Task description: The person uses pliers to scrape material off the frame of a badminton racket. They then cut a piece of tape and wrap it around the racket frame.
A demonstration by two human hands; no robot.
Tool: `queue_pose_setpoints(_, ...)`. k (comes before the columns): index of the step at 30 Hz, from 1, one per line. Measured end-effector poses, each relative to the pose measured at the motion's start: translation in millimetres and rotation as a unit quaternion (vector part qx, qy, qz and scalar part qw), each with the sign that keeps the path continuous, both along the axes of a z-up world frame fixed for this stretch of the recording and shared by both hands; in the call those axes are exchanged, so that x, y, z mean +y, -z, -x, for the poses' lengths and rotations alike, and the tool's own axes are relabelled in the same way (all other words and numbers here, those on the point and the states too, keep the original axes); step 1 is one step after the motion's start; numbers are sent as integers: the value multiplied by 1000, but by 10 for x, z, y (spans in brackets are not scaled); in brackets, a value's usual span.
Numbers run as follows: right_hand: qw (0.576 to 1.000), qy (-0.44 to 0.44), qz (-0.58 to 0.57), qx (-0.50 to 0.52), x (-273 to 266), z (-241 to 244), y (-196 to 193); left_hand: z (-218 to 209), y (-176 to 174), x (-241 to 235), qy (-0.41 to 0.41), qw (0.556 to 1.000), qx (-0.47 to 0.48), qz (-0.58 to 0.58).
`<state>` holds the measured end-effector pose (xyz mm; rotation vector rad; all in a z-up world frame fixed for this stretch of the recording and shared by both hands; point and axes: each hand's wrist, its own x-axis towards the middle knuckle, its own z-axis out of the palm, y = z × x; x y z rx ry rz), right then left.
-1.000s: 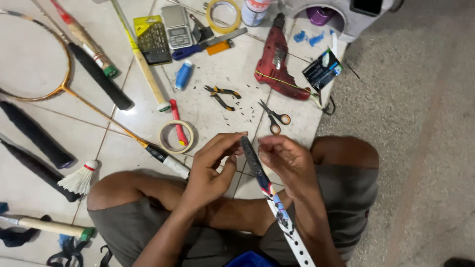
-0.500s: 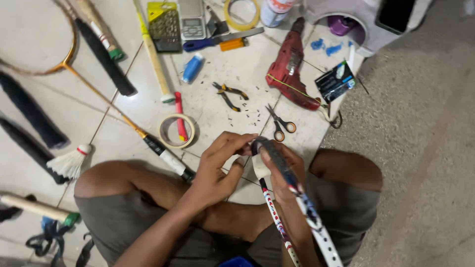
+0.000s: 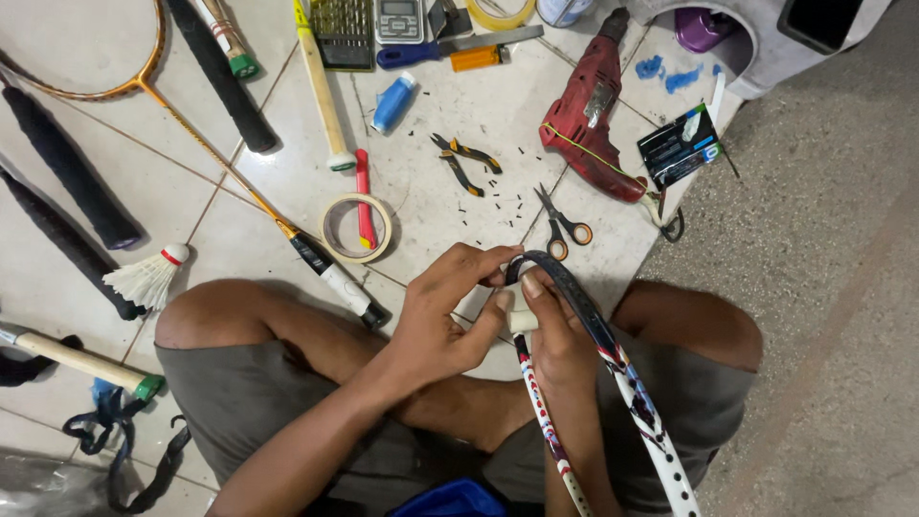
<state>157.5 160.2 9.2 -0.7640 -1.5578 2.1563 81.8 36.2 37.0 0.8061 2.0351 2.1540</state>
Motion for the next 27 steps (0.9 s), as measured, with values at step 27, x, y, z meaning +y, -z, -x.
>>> queue_pose_setpoints(27, 999, 5, 2, -44, -17, -61, 91, -1, -44, 4, -18, 999, 12, 37)
